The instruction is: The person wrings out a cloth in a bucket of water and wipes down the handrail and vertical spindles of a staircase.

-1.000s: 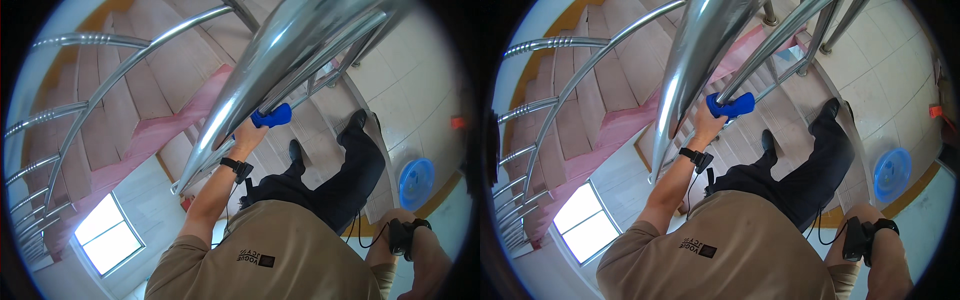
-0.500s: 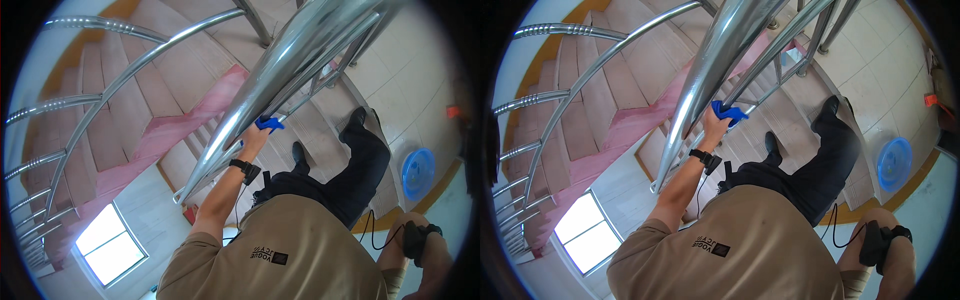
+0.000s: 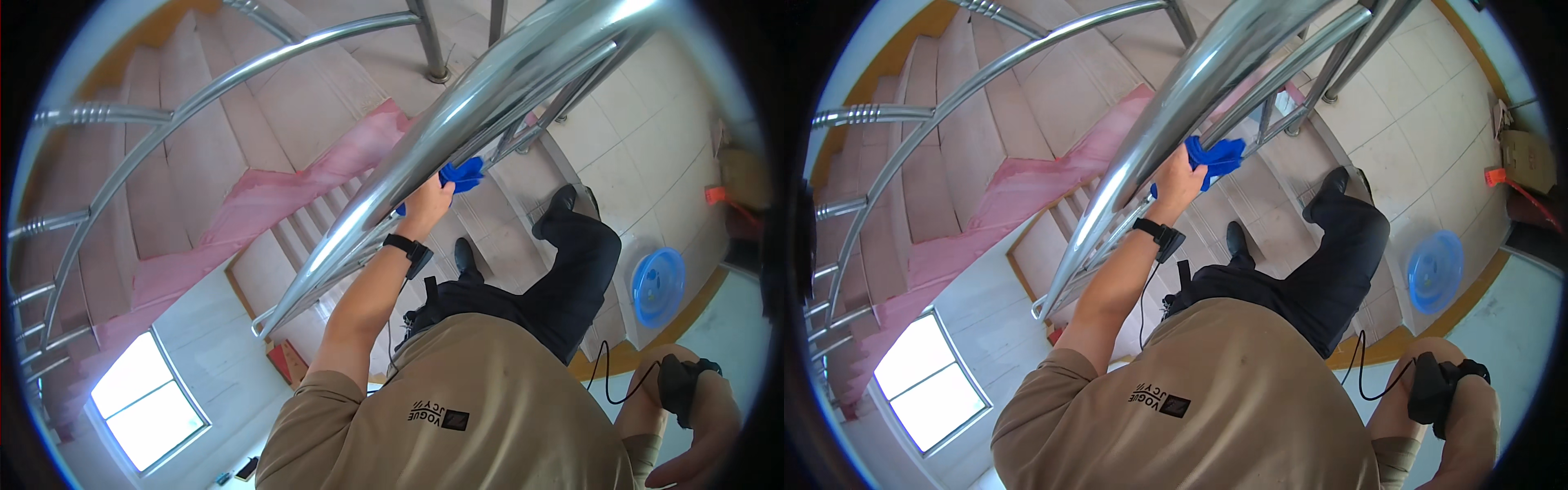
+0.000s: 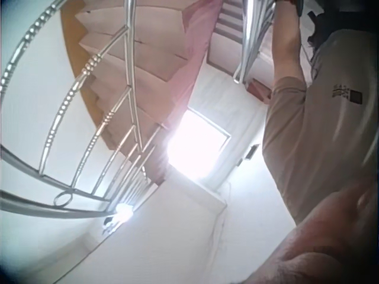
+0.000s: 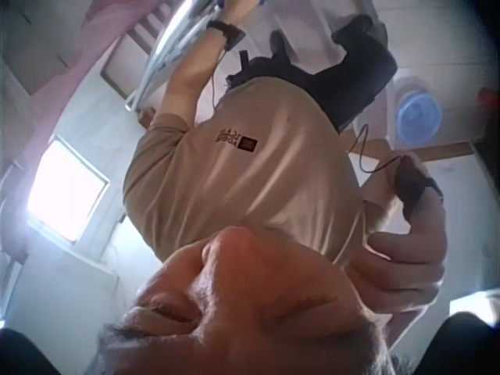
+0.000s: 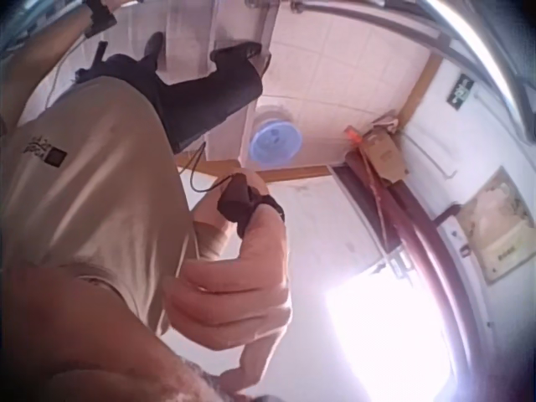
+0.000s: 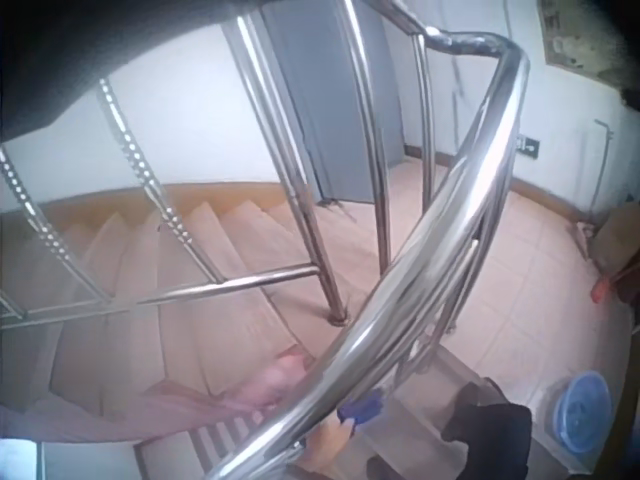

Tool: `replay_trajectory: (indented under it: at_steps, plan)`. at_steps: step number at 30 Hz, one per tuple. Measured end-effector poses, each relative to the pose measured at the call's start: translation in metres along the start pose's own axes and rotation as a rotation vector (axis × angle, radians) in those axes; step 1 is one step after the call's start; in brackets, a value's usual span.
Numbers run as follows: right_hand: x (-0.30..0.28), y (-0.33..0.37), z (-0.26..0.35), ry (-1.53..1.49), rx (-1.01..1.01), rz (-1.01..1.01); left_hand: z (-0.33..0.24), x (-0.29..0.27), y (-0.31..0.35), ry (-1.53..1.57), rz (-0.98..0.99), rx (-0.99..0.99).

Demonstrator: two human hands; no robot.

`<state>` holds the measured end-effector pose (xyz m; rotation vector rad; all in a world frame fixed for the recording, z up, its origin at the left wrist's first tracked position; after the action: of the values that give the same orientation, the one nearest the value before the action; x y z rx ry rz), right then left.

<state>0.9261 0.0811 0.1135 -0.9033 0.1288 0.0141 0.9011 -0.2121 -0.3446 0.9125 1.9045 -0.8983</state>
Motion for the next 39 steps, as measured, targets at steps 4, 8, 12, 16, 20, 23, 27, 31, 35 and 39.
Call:
replay_trajectory:
  at_steps: [4, 8, 12, 16, 20, 23, 27, 31, 35, 39]
  plan:
    - [0.001, 0.035, 0.001, 0.017, 0.094, 0.126, 0.062, 0.044, 0.036, 0.063, 0.435, -0.195]
    - [-0.017, 0.064, -0.056, 0.347, 0.354, -0.184, 0.070, 0.035, 0.040, 0.084, 0.500, -0.170]
    - [-0.057, 0.183, -0.108, 0.576, 1.052, -0.551, 0.073, 0.012, 0.046, 0.078, 0.288, -0.057]
    - [-0.063, 0.327, -0.103, 0.698, 1.330, -0.892, 0.094, 0.019, 0.065, 0.045, 0.434, -0.314]
    - [-0.052, 0.440, -0.078, 0.923, 1.421, -0.921, 0.070, 0.003, 0.046, 0.060, 0.109, -0.201]
    - [-0.029, 0.519, -0.056, 0.938, 1.545, -1.078, 0.037, 0.002, 0.028, 0.171, 0.116, -0.125]
    - [0.034, 0.617, -0.057, 0.590, 1.650, -1.452, 0.005, -0.005, 0.007, 0.134, 0.050, -0.053]
    - [0.116, 0.685, -0.057, 0.198, 1.701, -1.699, -0.037, -0.005, -0.023, 0.179, 0.056, -0.017]
    - [0.165, 0.684, -0.058, 0.096, 1.796, -1.837, -0.082, -0.006, -0.065, 0.187, 0.134, 0.089]
    - [0.167, 0.676, -0.057, 0.146, 1.767, -1.856, -0.126, -0.016, -0.093, 0.229, 0.042, 0.128]
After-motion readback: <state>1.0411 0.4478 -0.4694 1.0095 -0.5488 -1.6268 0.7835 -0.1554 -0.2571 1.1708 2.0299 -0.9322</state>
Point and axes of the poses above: each hand's wrist, its own y-axis away from the middle knuckle, its own x-axis out of the palm, z = x × y, the point moved 10 cm from there along -y, towards the middle knuckle, and after that the axes turned 11 degrees about -y, right-handed, at the moved point
